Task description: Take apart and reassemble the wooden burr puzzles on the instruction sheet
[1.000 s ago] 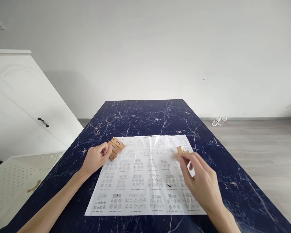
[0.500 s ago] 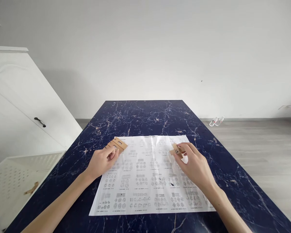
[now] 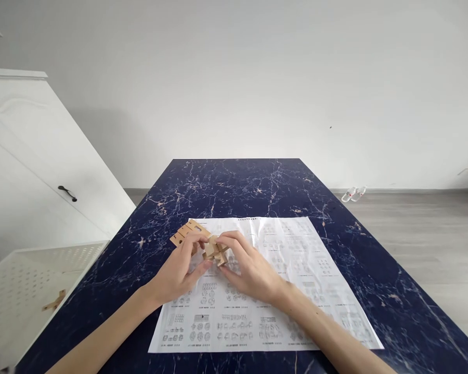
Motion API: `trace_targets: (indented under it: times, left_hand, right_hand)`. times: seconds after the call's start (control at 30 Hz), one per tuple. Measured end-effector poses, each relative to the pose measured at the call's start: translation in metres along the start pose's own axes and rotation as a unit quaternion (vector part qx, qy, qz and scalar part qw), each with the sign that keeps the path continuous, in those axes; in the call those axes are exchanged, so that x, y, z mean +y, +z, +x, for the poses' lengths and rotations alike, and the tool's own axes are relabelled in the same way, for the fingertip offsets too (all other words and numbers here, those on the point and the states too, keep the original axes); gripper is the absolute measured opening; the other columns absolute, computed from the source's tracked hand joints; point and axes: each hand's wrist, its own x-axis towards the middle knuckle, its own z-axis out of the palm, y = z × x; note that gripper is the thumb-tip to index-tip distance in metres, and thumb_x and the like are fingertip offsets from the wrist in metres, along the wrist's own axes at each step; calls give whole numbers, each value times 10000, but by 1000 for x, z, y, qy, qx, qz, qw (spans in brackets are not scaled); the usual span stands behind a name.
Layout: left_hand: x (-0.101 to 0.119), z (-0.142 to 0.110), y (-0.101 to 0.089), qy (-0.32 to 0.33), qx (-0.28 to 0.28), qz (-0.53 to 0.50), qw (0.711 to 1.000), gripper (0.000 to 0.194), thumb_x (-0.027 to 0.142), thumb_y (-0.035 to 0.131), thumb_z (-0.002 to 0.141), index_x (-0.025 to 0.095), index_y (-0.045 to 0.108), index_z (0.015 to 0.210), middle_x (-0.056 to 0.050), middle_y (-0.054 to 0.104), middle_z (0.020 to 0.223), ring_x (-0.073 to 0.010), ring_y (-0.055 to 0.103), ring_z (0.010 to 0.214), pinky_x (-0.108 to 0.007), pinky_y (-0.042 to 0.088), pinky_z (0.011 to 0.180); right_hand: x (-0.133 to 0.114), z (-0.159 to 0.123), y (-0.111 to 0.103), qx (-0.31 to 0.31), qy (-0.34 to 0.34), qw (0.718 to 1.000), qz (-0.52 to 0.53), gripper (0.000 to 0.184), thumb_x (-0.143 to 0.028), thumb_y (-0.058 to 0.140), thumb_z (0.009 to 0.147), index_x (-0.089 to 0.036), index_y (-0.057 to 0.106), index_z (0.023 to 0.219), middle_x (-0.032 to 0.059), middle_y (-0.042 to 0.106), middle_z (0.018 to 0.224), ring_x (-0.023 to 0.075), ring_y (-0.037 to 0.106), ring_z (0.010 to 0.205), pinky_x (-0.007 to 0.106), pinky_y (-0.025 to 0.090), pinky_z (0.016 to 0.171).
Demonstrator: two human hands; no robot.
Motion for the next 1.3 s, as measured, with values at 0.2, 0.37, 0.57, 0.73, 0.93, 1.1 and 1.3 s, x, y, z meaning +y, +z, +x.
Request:
trace_targets:
  times: [0.2,0.37,0.57,0.73,0.93,1.1,1.3]
  left_hand:
    - [3,-2,5,-65,-41,-156,985,580,554,473,1110,249,315,1577,-178,586,1452,-314,621,1310,-496,519,1102]
    - [18,5,4,-62,-112,-254,959,530,603,452,1104,269,497,1513,-126,679,1347,-291,701,1143,-455,592,973]
    - [22,6,9,-118,-16,-229,966,570,548,630,1036,281,508,1525,-117,698,1371,-320,684,1251,-483,591,1043]
    - [21,6,10,-111,46,-218,969,645,440,748,964,266,485,1527,-120,707,1365,-313,704,1250,-499,563,1110]
    - [20,3,10,-55,39,-188,980,727,411,780,948,301,436,1580,-125,668,1482,-333,661,1353,-531,536,1165]
    - [17,-2,11,-32,-6,-156,987,809,436,793,950,340,363,1628,-102,637,1540,-335,593,1447,-524,494,1213]
    - [16,-3,10,-32,-12,-138,990,784,464,788,954,336,387,1616,-101,657,1510,-344,619,1414,-532,498,1203]
  right_hand:
    - [0,-11,3,2,-6,1000,31,588,-117,615,1015,-283,370,1523,155,548,1387,320,610,1319,559,599,1074]
    - [-8,-11,5,-5,-28,999,37,616,-94,559,1038,-307,317,1562,154,516,1408,316,580,1360,569,584,1100]
    - [-5,-11,15,55,-9,998,8,694,-147,698,966,-307,282,1498,174,426,1461,358,498,1418,617,565,1101]
    - [6,-15,19,78,65,993,57,540,-238,701,986,-280,345,1390,145,531,1340,306,617,1225,550,613,994]
    - [2,-9,9,-6,124,988,90,130,-227,585,1046,-247,592,1174,93,658,1176,232,672,1004,408,617,854]
    - [0,-8,8,-43,110,989,88,125,-176,536,1047,-218,653,1029,52,668,986,181,617,790,319,531,666]
    - [0,-9,11,-22,112,991,65,146,-149,542,1018,-212,657,954,39,656,904,169,583,710,299,487,615]
